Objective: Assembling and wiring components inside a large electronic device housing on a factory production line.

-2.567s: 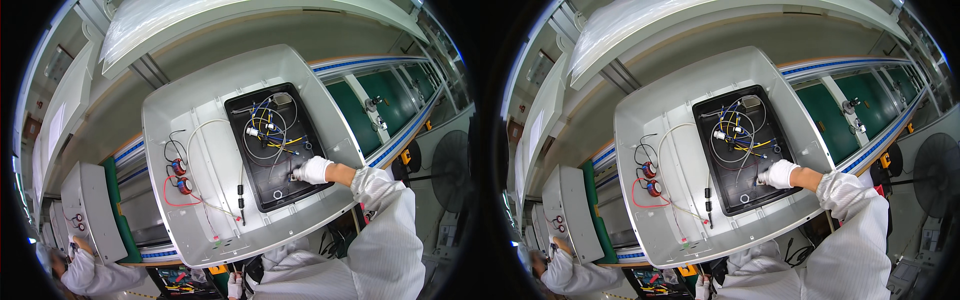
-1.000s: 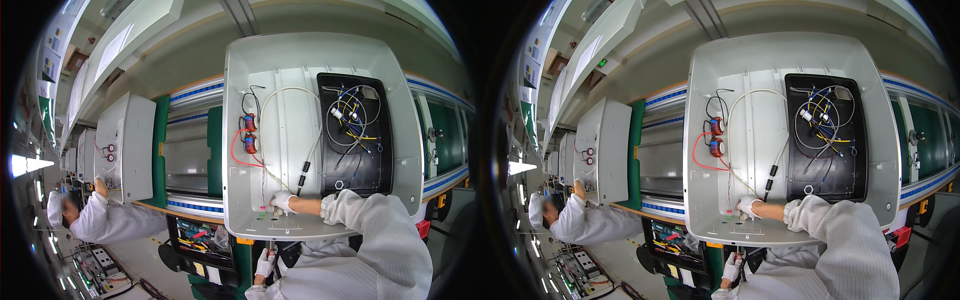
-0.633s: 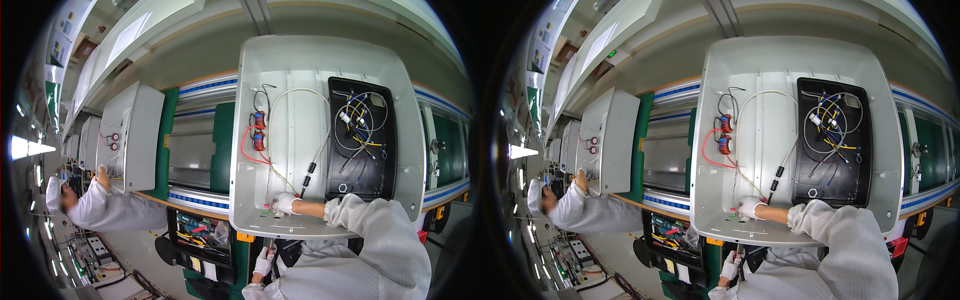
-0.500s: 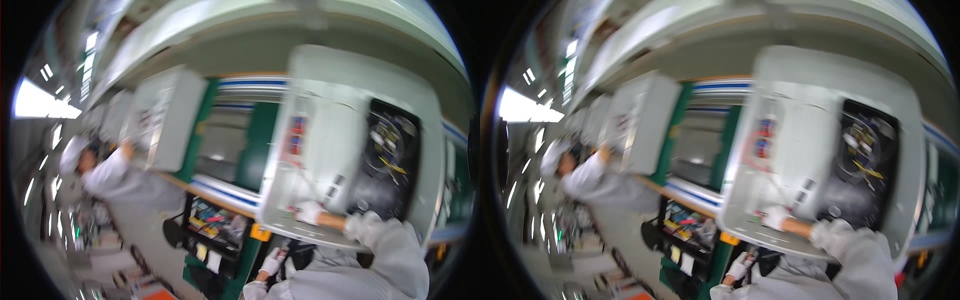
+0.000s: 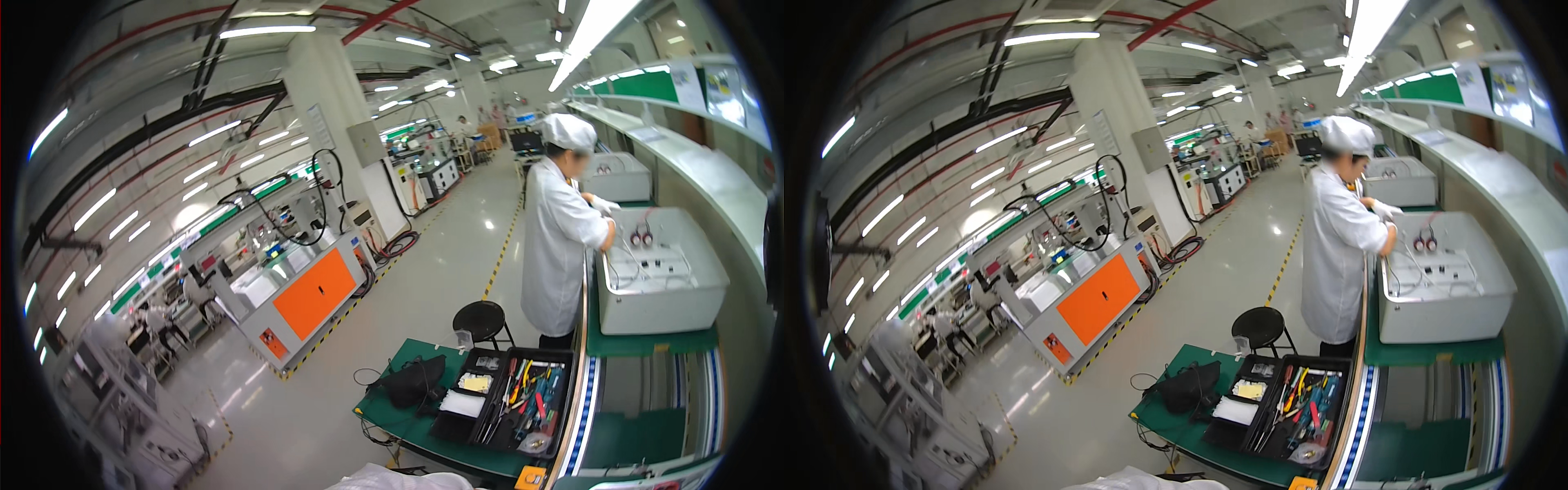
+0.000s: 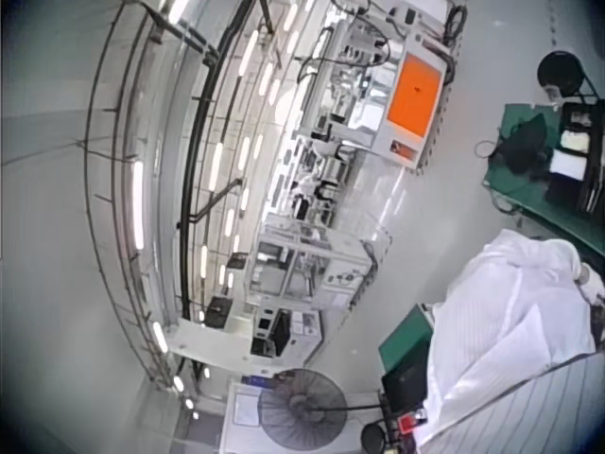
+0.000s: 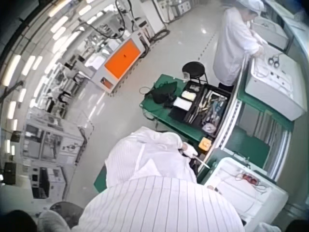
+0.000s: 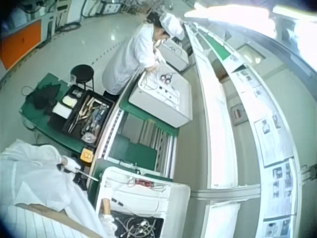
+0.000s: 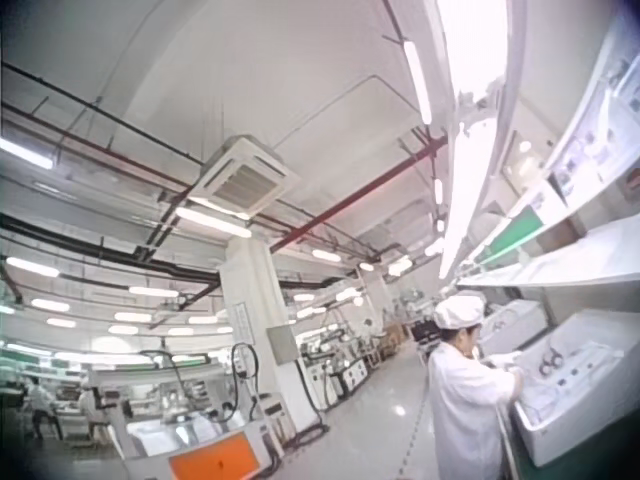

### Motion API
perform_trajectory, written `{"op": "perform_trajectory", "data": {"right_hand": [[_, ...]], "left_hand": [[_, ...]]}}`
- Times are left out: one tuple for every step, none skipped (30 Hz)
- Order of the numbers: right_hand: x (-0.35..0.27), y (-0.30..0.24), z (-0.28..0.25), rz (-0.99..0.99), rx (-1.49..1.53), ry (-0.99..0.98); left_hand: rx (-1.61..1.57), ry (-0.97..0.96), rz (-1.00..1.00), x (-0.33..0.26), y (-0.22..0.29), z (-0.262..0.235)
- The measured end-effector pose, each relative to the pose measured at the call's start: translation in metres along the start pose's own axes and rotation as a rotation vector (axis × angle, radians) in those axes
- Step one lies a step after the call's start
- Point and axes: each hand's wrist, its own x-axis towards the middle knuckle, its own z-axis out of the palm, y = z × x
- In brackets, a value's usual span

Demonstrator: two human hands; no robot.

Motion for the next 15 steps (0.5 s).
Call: {"op": "perform_trajectory", "data": {"right_hand": [[0.001, 0.007, 0.002, -0.007, -0.044, -0.008], [0.002, 0.013, 0.003, -0.024, -0.087, -0.019], [0.005, 0.021, 0.005, -0.031, -0.127, -0.027], [0.006, 0.027, 0.007, -0.034, -0.166, -0.027], [0.008, 0.034, 0.011, -0.037, -0.201, -0.032], [0.009, 0.042, 0.016, -0.035, -0.233, -0.033], [0.009, 0.051, 0.022, -0.034, -0.262, -0.035], [0.012, 0.059, 0.029, -0.024, -0.287, -0.029], [0.013, 0.067, 0.037, -0.015, -0.304, -0.026], [0.015, 0.074, 0.048, -0.003, -0.322, -0.019], [0.017, 0.085, 0.058, 0.014, -0.34, -0.013], [0.021, 0.096, 0.068, 0.027, -0.36, -0.009], [0.029, 0.113, 0.078, 0.039, -0.402, -0.006], [0.044, 0.136, 0.084, 0.044, -0.454, -0.013], [0.06, 0.155, 0.086, 0.041, -0.505, -0.018]], "left_hand": [[-0.022, -0.024, -0.015, -0.01, 0.012, -0.01], [-0.007, -0.022, 0.0, -0.004, 0.005, -0.005], [0.004, -0.027, -0.021, -0.003, 0.004, -0.005], [-0.003, -0.007, -0.02, 0.001, 0.001, 0.0], [-0.008, 0.01, -0.021, 0.003, -0.003, 0.002], [0.004, 0.026, -0.009, 0.003, -0.002, -0.002], [0.012, -0.028, -0.005, 0.002, 0.001, -0.007], [0.021, -0.084, -0.004, 0.0, 0.004, -0.011], [0.048, -0.099, 0.0, -0.002, 0.007, -0.015], [0.05, -0.098, 0.006, -0.002, 0.01, -0.016], [0.05, -0.096, 0.011, -0.001, 0.01, -0.017], [0.055, -0.092, 0.014, -0.001, 0.007, -0.018], [0.052, -0.071, 0.034, 0.0, 0.007, -0.016], [0.03, -0.036, 0.053, 0.002, 0.007, -0.011], [0.004, -0.009, 0.057, 0.005, 0.008, -0.007]]}}
